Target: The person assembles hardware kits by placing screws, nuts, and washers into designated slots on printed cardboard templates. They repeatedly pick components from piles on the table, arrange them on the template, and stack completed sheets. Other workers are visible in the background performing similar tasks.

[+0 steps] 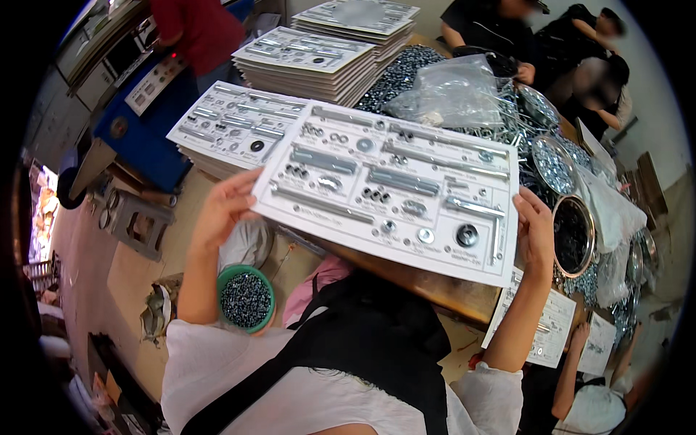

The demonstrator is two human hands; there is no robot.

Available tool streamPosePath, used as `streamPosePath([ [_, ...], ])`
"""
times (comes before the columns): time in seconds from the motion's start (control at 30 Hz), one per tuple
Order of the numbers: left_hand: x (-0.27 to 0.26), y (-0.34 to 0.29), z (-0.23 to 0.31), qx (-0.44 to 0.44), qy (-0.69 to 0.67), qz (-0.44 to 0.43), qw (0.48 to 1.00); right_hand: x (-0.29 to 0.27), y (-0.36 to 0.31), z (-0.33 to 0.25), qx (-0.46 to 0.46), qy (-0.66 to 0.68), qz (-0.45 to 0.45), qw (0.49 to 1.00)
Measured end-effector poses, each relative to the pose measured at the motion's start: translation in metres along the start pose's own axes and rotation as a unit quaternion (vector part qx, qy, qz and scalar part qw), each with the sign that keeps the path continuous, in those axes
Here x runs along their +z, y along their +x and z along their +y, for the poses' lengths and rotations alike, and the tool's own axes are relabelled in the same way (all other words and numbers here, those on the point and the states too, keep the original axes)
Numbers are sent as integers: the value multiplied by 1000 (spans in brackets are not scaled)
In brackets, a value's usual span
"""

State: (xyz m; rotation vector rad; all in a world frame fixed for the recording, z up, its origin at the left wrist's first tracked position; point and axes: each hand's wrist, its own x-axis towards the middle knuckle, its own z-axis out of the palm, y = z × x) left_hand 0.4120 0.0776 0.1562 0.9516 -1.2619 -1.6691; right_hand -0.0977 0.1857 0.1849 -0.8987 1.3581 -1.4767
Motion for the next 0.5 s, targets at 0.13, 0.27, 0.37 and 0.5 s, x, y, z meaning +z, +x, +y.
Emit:
streamPosePath([
  [0.13,-56,26,36,10,65,54,996,54,51,14,-9,4,-36,999],
  [0.27,-119,59,58,-6,132,151,980,133,95,49,23,31,-53,998],
  [0.37,-179,89,71,-16,185,188,964,191,127,86,44,62,-57,995],
  [0.5,-244,117,94,-24,242,201,949,268,144,106,53,80,-69,993],
])
